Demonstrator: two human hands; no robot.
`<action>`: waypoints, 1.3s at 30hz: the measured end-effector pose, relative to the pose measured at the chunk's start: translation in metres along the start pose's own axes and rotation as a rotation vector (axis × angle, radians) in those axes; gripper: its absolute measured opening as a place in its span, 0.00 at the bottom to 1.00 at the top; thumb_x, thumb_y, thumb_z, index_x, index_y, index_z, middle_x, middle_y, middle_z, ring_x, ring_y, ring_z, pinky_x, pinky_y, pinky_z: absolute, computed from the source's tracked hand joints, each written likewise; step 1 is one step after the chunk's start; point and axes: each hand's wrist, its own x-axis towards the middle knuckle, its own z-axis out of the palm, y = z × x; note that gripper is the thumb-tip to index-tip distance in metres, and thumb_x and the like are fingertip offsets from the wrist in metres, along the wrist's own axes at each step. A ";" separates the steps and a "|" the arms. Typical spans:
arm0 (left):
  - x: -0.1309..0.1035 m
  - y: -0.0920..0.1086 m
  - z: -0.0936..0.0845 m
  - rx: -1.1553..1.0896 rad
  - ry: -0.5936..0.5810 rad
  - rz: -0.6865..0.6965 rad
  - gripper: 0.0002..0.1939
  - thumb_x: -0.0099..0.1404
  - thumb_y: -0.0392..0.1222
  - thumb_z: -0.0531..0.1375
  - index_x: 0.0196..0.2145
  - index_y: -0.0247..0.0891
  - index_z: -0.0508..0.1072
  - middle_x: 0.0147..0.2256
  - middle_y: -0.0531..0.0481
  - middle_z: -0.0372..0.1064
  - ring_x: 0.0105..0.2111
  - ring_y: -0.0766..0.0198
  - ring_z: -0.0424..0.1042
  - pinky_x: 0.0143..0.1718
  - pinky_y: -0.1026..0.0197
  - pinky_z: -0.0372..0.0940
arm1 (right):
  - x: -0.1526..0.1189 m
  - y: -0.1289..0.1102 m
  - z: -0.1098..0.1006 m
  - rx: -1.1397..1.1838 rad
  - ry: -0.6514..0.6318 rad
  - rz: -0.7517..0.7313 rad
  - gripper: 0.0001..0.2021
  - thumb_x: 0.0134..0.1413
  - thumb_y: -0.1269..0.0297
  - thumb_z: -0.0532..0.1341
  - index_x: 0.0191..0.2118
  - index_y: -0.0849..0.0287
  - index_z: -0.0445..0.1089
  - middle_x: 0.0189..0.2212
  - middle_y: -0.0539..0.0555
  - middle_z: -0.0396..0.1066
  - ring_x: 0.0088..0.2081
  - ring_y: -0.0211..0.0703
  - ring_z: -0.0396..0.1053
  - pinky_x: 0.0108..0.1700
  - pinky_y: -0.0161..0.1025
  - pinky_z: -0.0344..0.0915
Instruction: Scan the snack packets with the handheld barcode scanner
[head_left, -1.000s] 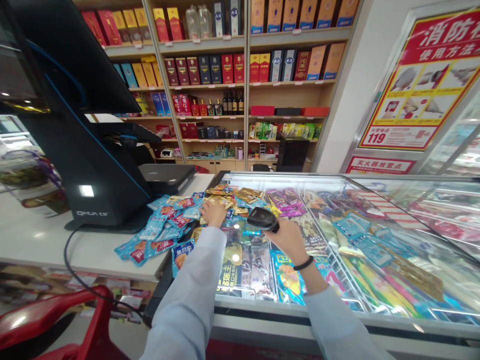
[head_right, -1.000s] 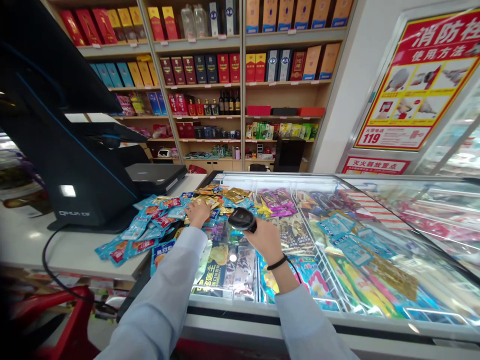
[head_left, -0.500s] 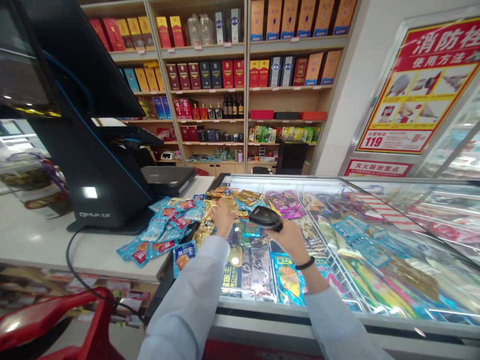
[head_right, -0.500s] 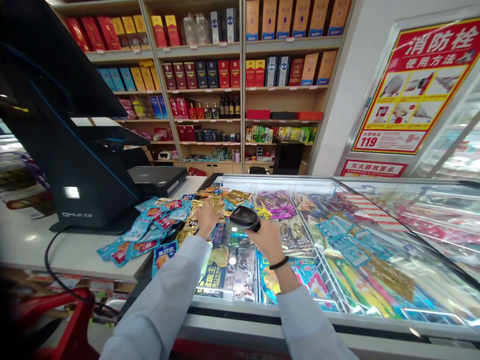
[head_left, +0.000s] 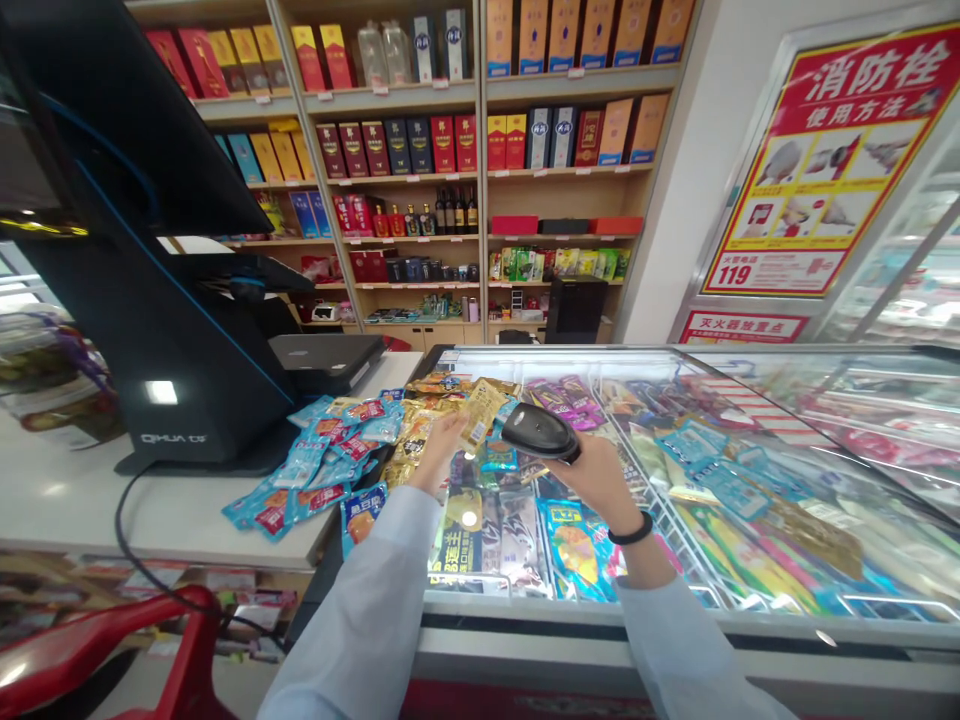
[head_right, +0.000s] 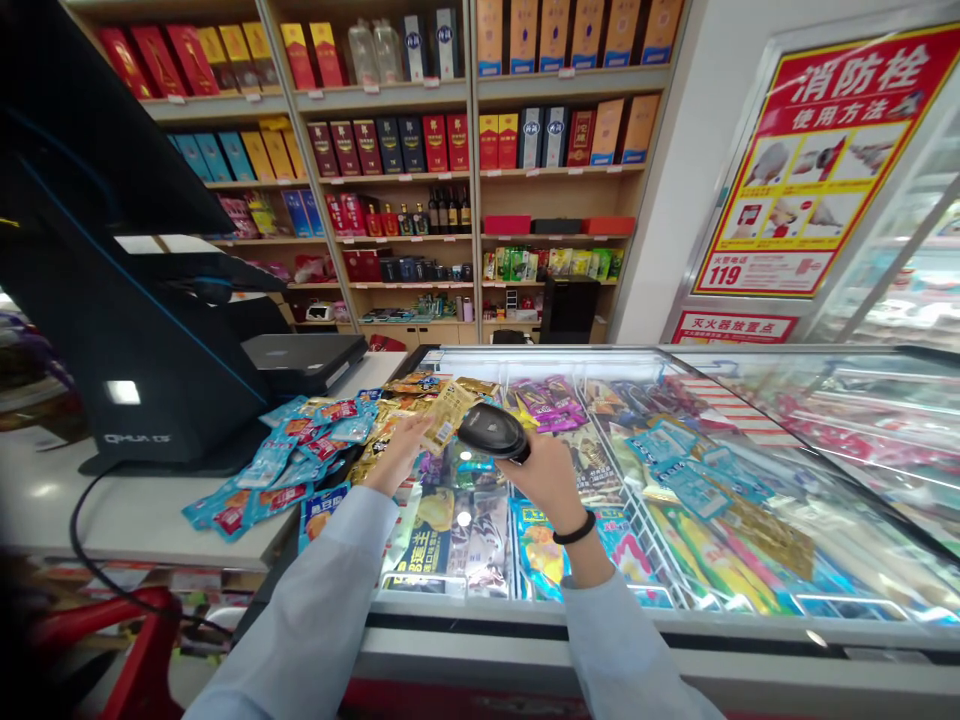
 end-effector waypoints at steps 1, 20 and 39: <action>-0.001 0.001 0.001 -0.023 -0.019 -0.006 0.27 0.45 0.62 0.64 0.29 0.34 0.74 0.24 0.48 0.71 0.22 0.65 0.70 0.24 0.64 0.63 | -0.001 -0.001 -0.002 -0.002 -0.006 -0.014 0.11 0.45 0.57 0.63 0.33 0.59 0.75 0.30 0.57 0.78 0.36 0.54 0.75 0.34 0.37 0.62; -0.013 0.027 0.008 -0.130 -0.025 0.019 0.25 0.43 0.60 0.66 0.26 0.32 0.75 0.23 0.47 0.73 0.22 0.63 0.71 0.25 0.63 0.63 | -0.002 0.001 0.007 -0.006 0.003 -0.052 0.13 0.45 0.55 0.63 0.34 0.58 0.75 0.29 0.57 0.77 0.35 0.54 0.75 0.32 0.37 0.60; -0.011 0.022 0.007 -0.122 0.006 0.026 0.24 0.44 0.59 0.66 0.29 0.34 0.76 0.24 0.47 0.74 0.23 0.63 0.71 0.24 0.64 0.61 | -0.002 -0.007 0.010 -0.091 -0.063 -0.021 0.13 0.45 0.56 0.64 0.35 0.57 0.75 0.31 0.56 0.77 0.36 0.51 0.74 0.33 0.36 0.59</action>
